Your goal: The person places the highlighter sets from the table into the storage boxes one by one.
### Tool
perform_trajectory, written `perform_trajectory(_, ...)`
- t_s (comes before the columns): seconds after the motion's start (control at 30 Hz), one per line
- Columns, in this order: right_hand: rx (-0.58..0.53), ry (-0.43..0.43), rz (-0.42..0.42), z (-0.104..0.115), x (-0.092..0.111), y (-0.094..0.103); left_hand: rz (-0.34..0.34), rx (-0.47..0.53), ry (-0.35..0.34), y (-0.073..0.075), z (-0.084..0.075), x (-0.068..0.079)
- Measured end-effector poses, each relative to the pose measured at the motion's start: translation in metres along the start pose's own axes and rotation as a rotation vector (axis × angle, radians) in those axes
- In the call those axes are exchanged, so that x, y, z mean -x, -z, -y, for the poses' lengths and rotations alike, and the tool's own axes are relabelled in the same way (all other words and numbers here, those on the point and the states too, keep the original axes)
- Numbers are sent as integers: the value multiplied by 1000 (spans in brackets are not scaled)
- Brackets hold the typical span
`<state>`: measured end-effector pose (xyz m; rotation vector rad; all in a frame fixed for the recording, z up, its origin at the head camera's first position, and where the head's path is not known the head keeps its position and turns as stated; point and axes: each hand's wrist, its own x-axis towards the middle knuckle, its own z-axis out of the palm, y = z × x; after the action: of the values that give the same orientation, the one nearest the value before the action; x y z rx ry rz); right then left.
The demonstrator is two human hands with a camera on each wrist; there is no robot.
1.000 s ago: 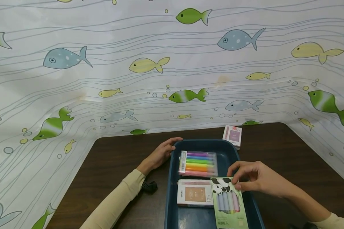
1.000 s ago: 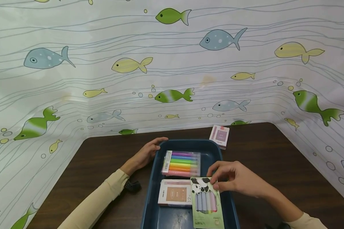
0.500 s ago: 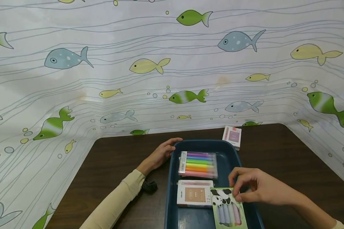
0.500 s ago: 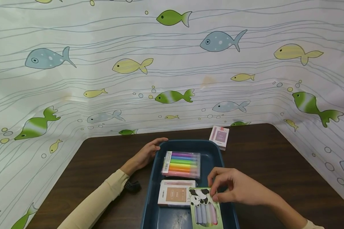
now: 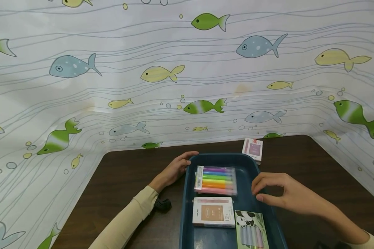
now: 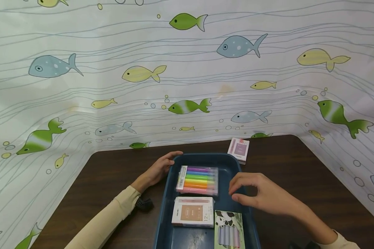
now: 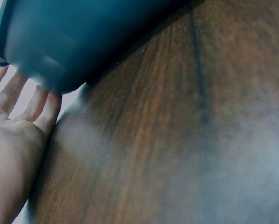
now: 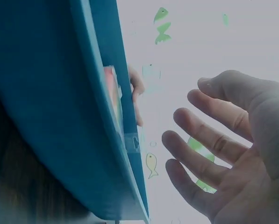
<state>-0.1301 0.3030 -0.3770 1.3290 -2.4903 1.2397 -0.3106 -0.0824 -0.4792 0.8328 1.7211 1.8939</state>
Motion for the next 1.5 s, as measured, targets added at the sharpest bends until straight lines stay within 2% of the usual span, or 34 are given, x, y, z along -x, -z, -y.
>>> perform_trajectory(0.17, 136, -49, -52, -3, 0, 4, -5, 17, -2, -1, -2, 0)
perform_trajectory(0.33, 202, -45, -76, -10, -1, 6, -10, 13, 4, -1, -1, -1)
perform_trajectory(0.67, 240, -53, -123, -26, -2, 10, -9, 16, -1, 1, 1, 0)
perform_trajectory(0.97, 300, -146, -152, -42, 1, 15, 2, 28, -4, 0, 0, 0)
perform_trajectory(1.23, 291, -146, -205, -58, 4, 16, 1, 29, -13, 0, 0, -1)
perform_trajectory(1.5, 293, -244, -244, -72, 8, 20, -1, 21, -4, 0, 2, 0)
